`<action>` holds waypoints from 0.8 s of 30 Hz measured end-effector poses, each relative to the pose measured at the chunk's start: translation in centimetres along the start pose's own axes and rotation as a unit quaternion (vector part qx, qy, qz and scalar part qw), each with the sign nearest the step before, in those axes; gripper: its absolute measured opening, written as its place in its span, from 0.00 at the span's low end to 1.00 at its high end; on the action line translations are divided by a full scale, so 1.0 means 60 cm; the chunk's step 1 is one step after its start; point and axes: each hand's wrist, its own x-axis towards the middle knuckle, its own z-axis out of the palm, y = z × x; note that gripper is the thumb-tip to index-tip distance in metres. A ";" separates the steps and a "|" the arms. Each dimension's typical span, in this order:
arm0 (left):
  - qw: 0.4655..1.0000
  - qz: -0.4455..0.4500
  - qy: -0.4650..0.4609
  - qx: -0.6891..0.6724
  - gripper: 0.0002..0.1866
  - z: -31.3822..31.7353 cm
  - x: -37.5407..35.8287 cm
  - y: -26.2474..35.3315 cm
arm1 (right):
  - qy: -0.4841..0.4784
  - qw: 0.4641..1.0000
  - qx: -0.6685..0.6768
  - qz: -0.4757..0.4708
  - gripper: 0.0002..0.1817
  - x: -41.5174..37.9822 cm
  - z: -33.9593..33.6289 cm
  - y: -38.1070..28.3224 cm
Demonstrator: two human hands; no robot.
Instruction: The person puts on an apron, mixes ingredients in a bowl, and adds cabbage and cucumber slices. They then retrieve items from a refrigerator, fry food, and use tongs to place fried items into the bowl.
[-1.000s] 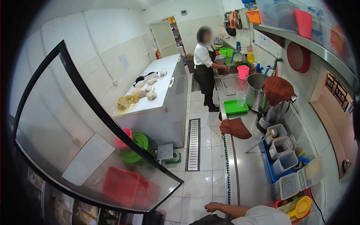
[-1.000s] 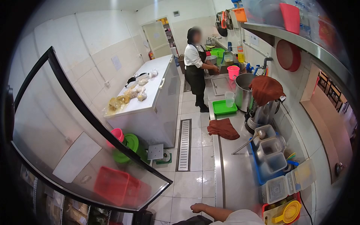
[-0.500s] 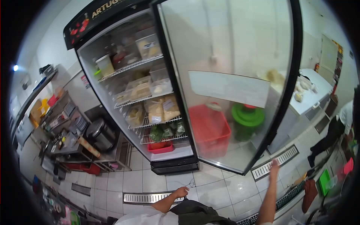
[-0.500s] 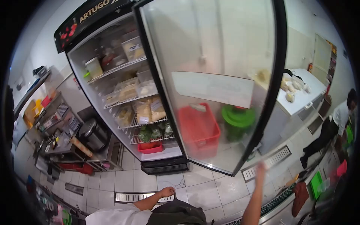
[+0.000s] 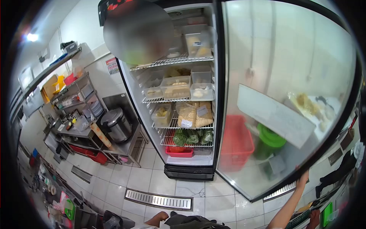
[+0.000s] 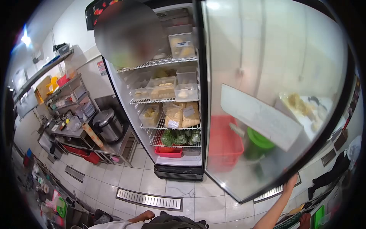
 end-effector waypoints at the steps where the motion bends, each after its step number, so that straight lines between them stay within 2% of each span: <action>1: 1.000 0.003 0.011 -0.003 0.12 0.008 0.005 -0.009 | -0.018 0.998 0.028 0.048 0.09 -0.055 -0.010 -0.013; 2: 0.973 -0.120 0.092 -0.176 0.11 0.021 0.011 -0.011 | -0.030 0.993 0.070 0.095 0.11 -0.102 -0.041 -0.007; 3: 0.894 -0.232 0.164 -0.345 0.09 0.033 0.025 -0.008 | -0.045 0.991 0.062 0.106 0.16 -0.150 -0.074 0.015; 4: 0.732 -0.377 0.121 -0.554 0.11 0.010 0.046 -0.020 | 0.101 0.980 0.062 0.162 0.15 -0.206 -0.074 0.043; 5: 0.705 -0.381 0.184 -0.569 0.13 -0.014 0.059 -0.034 | -0.325 0.929 0.083 0.155 0.17 -0.224 -0.130 0.090; 6: 0.677 -0.380 0.246 -0.580 0.16 -0.047 0.071 -0.045 | -0.299 0.929 -0.033 0.218 0.18 -0.273 -0.198 0.177; 7: 0.650 -0.373 0.306 -0.587 0.19 -0.080 0.084 -0.056 | -0.242 0.906 -0.157 0.308 0.18 -0.343 -0.175 0.207; 8: 0.705 -0.293 0.326 -0.558 0.18 -0.132 0.084 -0.074 | -0.234 0.854 -0.249 0.392 0.19 -0.404 -0.128 0.242; 9: 0.801 -0.248 0.323 -0.439 0.18 -0.183 0.086 -0.094 | -0.259 0.784 -0.324 0.462 0.19 -0.459 -0.078 0.285; 10: 0.784 -0.133 0.386 -0.468 0.19 -0.213 0.085 -0.104 | -0.305 0.712 -0.380 0.505 0.20 -0.511 -0.031 0.331; 11: 0.737 -0.089 0.417 -0.524 0.19 -0.258 0.096 -0.109 | -0.356 0.652 -0.419 0.522 0.21 -0.557 0.018 0.370; 12: 0.677 -0.013 0.400 -0.618 0.19 -0.319 0.082 -0.097 | -0.410 0.596 -0.450 0.523 0.21 -0.598 0.070 0.409; 13: 0.658 0.063 0.405 -0.632 0.19 -0.390 0.044 -0.079 | -0.467 0.550 -0.474 0.504 0.22 -0.633 0.119 0.442; 14: 0.671 0.102 0.371 -0.634 0.19 -0.471 -0.033 -0.052 | -0.521 0.505 -0.497 0.476 0.23 -0.670 0.169 0.472; 15: 0.637 0.174 0.383 -0.646 0.19 -0.491 -0.057 -0.042 | -0.576 0.466 -0.511 0.435 0.24 -0.705 0.218 0.500; 17: 0.611 0.257 0.353 -0.660 0.22 -0.526 -0.139 -0.018 | -0.667 0.404 -0.525 0.340 0.25 -0.761 0.324 0.539; 18: 0.597 0.250 0.380 -0.662 0.22 -0.521 -0.178 -0.009 | -0.704 0.380 -0.525 0.291 0.26 -0.788 0.377 0.553; 20: 0.618 0.219 0.530 -0.538 0.21 -0.516 -0.254 -0.020 | -0.755 0.342 -0.523 0.201 0.28 -0.836 0.476 0.576; 21: 0.613 0.211 0.547 -0.529 0.21 -0.495 -0.259 -0.055 | -0.769 0.329 -0.521 0.171 0.29 -0.852 0.523 0.588; 23: 0.478 0.239 0.619 -0.576 0.25 -0.446 -0.243 -0.154 | -0.778 0.311 -0.523 0.156 0.32 -0.882 0.611 0.621; 24: 0.502 0.126 0.590 -0.620 0.28 -0.447 -0.273 -0.199 | -0.742 0.321 -0.533 0.249 0.30 -0.874 0.612 0.696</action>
